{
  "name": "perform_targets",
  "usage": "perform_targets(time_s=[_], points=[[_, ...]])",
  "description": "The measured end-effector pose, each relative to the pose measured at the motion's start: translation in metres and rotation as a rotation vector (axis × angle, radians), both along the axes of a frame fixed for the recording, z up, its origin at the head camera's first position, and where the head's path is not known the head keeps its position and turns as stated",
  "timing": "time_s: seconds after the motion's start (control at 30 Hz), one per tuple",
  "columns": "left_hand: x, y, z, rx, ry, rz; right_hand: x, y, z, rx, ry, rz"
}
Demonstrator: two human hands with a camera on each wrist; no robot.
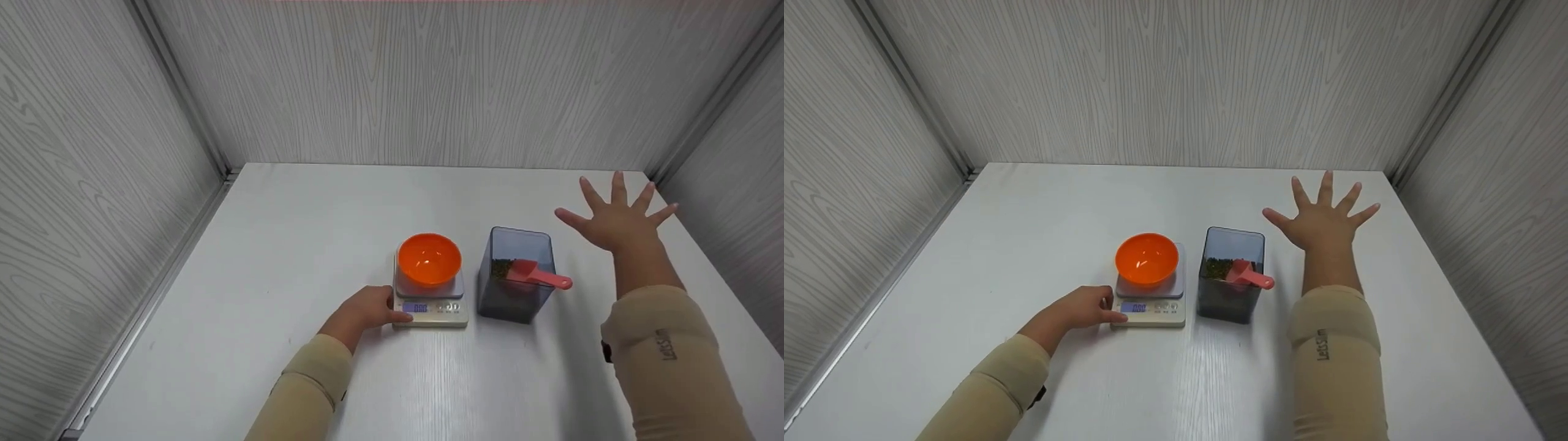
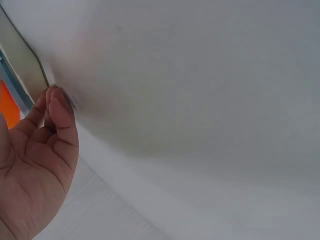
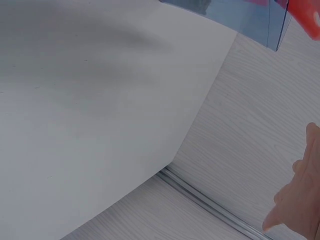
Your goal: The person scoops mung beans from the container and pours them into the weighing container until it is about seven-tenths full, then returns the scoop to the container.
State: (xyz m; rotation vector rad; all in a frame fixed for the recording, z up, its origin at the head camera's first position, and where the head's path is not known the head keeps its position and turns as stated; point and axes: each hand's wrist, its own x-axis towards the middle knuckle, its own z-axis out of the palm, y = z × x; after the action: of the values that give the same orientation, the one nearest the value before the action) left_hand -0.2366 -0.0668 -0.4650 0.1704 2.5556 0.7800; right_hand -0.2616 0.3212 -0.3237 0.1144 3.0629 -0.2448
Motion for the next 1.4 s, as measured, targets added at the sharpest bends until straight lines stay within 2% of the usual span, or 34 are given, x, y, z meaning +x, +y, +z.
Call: perform_targets(time_s=[0.23,0.4,0.6,0.87,1.03,1.13,1.4], points=[[0.001,0.002,0.000,-0.009,-0.007,-0.013,-0.001,-0.002,0.004,-0.024,0.001,0.006],[0.004,0.002,0.003,0.008,-0.035,0.001,-0.002,-0.010,0.011,0.015,0.024,0.071],[0.005,0.001,-0.002,-0.006,-0.029,0.012,0.002,-0.027,0.015,0.059,0.026,0.155],[0.006,-0.001,-0.004,0.046,-0.048,0.022,0.016,-0.049,0.018,0.108,-0.050,0.296],[0.008,-0.001,-0.002,0.044,-0.060,0.019,0.027,-0.060,0.014,0.048,-0.133,0.352],[0.010,-0.001,0.000,0.027,-0.060,0.012,0.031,-0.067,0.012,0.017,-0.188,0.349],[0.013,-0.002,0.003,0.031,-0.065,0.008,0.029,-0.073,0.005,0.064,-0.271,0.330]])
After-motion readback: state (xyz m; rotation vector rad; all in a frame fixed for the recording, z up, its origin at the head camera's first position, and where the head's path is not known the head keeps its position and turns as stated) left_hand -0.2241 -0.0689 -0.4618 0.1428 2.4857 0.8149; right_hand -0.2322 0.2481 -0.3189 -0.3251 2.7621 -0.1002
